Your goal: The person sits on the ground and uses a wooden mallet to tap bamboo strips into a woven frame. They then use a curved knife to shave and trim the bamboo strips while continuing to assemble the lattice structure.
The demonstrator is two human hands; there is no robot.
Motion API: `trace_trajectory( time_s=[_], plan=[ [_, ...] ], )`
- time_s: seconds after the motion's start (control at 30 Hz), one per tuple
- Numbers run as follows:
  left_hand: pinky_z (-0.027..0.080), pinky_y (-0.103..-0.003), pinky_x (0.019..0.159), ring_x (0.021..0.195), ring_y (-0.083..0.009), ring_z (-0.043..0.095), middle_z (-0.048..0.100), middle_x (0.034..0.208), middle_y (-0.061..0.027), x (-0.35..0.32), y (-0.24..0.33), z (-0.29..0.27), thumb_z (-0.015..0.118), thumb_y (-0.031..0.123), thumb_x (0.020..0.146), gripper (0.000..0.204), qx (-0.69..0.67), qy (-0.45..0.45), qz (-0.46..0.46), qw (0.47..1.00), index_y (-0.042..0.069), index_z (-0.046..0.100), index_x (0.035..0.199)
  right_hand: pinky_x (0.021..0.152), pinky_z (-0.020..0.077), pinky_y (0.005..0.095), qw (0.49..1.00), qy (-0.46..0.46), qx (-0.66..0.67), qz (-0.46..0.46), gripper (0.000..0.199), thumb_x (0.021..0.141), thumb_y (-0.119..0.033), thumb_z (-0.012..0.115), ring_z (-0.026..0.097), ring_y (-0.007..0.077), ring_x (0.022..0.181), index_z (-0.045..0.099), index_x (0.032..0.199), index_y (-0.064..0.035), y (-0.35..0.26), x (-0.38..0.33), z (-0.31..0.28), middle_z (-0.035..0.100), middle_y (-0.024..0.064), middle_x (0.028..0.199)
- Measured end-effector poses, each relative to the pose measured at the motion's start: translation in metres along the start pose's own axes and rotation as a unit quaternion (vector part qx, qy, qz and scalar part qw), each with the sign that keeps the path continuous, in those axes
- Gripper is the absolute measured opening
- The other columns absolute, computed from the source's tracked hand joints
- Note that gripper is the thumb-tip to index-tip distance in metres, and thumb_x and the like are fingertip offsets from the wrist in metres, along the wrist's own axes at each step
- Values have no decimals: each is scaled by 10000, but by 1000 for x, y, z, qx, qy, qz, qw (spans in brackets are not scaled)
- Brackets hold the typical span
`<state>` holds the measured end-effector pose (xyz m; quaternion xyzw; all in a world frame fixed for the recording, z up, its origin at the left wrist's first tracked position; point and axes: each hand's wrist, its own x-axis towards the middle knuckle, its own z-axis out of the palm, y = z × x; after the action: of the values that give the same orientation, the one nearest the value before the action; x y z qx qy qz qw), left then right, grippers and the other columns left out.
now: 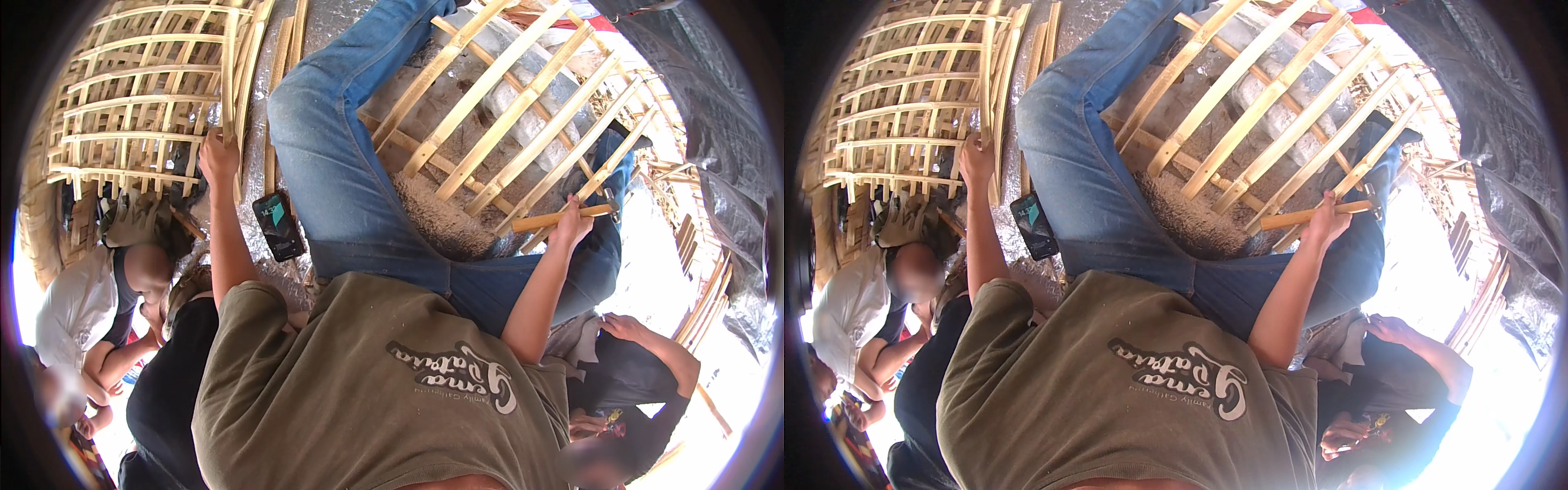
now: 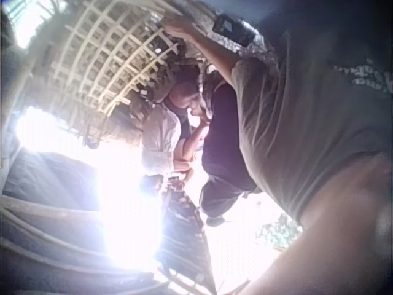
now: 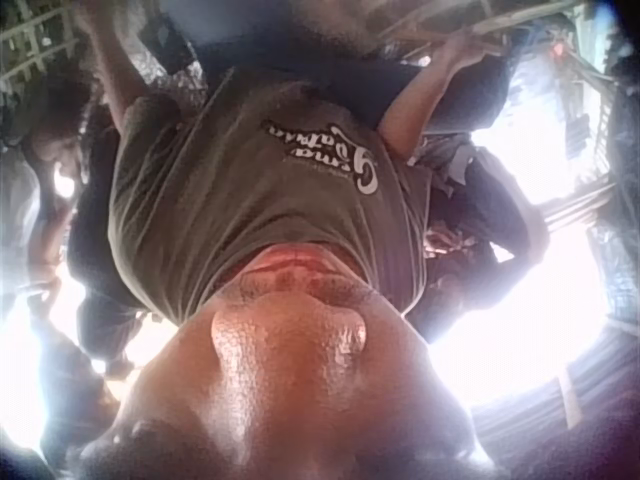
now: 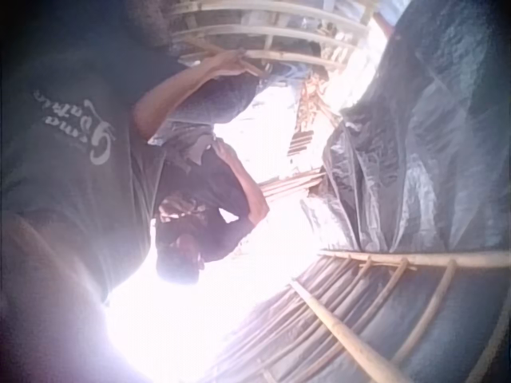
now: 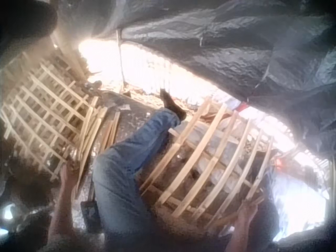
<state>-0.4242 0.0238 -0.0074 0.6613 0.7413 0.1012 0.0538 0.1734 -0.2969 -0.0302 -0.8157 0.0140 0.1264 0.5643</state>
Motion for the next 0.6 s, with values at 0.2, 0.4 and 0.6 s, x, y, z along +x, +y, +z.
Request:
trace_trajectory(
  time_s=[0.2, 0.4, 0.6],
  plan=[
    [485, -502, 908, 1042, -428, 633, 680, 1084, -243, 13, -25, 16, 685, 147, 832, 353, -20, 41, 66, 997, 2, 645, 1151, 898, 498, 321, 1000, 2, -17, 4, 235, 953, -38, 642, 668, 206, 992, 530, 1136, 59, -3, 0, 2, 683, 165, 1093],
    [512, -475, 873, 980, -423, 669, 713, 1003, -234, -1, -14, 24, 777, 126, 766, 369, -46, 10, 22, 999, -4, 678, 1096, 824, 497, 383, 999, 8, 30, 12, 349, 892, -100, 730, 613, 235, 925, 545, 1138, 63, 11, 9, -2, 637, 152, 1051],
    [512, -461, 866, 971, -397, 674, 722, 1007, -200, -6, -10, 29, 806, 161, 766, 435, -86, 37, -21, 995, 16, 637, 1139, 825, 498, 360, 1000, 7, 19, 13, 292, 916, -96, 702, 627, 219, 925, 547, 1110, 58, 6, 5, -1, 655, 148, 1035]
  ],
)
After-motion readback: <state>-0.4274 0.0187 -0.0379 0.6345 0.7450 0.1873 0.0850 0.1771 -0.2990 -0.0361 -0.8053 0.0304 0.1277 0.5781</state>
